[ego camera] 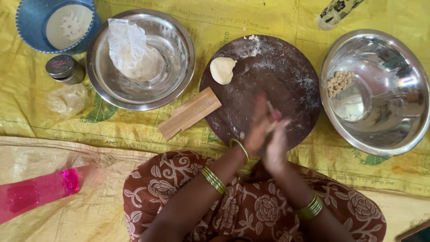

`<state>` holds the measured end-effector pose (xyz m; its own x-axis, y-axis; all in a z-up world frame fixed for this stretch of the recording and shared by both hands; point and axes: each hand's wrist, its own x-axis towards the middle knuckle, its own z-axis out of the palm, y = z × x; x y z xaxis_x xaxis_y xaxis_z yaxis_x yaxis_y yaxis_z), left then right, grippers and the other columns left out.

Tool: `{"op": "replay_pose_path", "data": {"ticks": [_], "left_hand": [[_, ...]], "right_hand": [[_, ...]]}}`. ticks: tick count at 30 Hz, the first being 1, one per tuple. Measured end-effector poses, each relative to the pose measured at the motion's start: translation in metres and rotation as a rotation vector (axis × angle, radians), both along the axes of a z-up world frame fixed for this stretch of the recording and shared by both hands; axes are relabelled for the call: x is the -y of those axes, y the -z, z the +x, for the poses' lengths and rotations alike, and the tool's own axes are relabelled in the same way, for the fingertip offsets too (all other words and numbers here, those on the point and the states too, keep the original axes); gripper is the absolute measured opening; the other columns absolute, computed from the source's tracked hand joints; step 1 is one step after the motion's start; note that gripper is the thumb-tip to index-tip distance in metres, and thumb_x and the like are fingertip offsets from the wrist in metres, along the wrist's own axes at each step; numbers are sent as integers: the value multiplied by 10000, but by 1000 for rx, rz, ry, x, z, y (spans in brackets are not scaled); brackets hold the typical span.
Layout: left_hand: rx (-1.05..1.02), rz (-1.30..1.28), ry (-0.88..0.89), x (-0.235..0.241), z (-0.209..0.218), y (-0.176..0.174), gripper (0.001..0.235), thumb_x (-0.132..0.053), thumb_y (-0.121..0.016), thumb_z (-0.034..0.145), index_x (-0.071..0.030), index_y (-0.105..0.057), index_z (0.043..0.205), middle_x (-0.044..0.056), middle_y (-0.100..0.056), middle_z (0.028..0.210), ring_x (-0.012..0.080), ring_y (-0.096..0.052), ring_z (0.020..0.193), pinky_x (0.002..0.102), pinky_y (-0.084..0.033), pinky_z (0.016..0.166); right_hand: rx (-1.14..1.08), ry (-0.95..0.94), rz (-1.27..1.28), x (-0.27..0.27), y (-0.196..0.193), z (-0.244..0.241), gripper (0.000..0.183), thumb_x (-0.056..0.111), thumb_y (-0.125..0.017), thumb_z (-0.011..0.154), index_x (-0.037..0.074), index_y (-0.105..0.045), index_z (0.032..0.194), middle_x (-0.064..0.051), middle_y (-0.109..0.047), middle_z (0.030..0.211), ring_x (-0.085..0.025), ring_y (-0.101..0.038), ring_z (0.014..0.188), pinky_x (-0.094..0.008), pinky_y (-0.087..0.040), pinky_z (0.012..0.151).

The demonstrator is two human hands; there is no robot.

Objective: The person uses a wooden grater to press small dough pieces on a wooden board, then transfers them into a metal bowl. They then take a larger piece of dough, knead it, and roll it into a cylindrical shape between their palms.

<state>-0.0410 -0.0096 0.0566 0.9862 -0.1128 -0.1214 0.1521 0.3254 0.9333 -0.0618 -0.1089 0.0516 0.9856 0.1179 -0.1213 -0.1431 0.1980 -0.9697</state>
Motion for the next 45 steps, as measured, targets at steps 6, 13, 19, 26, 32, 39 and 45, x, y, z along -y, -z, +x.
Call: {"op": "replay_pose_path", "data": {"ticks": [6,13,19,26,32,39,45], "left_hand": [[65,-88,-609,-32,44,7,843,-505,-374,1037,-64,7,1647,207,-41,1737,358,-82,1606,456,-127,1278],[71,303,254,50,-51,-20,1244,-839,-370,869,-16,147,1645,246,137,1709,392,53,1587,532,-76,1234],[237,527,592,37,-76,-25,1326,-889,-231,839,57,339,1573,274,431,1644,498,314,1577,628,44,1281],[-25,-9,201,1,-24,-14,1088,-869,-226,887,-130,59,1633,193,158,1717,371,130,1585,566,-113,1254],[-29,-128,175,-5,-18,-8,1077,-870,-170,895,-149,134,1636,184,100,1735,374,58,1598,526,-124,1280],[-14,-215,-179,-18,0,3,884,-675,-457,1000,-53,-232,1587,269,-424,1559,393,-419,1451,528,-409,1162],[-164,-314,-364,-13,15,19,495,-442,-547,1098,21,-707,1175,112,-681,919,170,-637,760,362,-569,687]], "right_hand": [[57,-134,-201,-33,-9,-32,978,768,-146,943,133,-42,1679,-80,-11,1760,-205,-46,1582,-446,-80,1248],[75,82,104,78,38,44,800,611,-233,1088,43,-269,1651,-123,-293,1732,-328,-237,1574,-468,-222,1250],[452,-40,-140,115,67,84,747,606,-220,1117,88,-189,1654,-80,-223,1763,-225,-176,1649,-385,-128,1355],[252,-164,-209,14,2,13,855,694,-204,1067,71,-210,1652,-116,-212,1756,-282,-235,1621,-439,-167,1340],[295,-163,-304,-15,-52,10,950,769,-190,1024,55,-228,1650,-146,-202,1750,-331,-286,1596,-485,-200,1327],[428,-169,-460,-37,-56,-6,915,765,-252,1044,63,-313,1629,-192,-314,1704,-344,-269,1612,-527,-196,1326],[204,-156,-124,-17,-37,3,824,737,-327,1034,63,-572,1440,-171,-557,1421,-289,-588,1315,-451,-524,1146]]}}
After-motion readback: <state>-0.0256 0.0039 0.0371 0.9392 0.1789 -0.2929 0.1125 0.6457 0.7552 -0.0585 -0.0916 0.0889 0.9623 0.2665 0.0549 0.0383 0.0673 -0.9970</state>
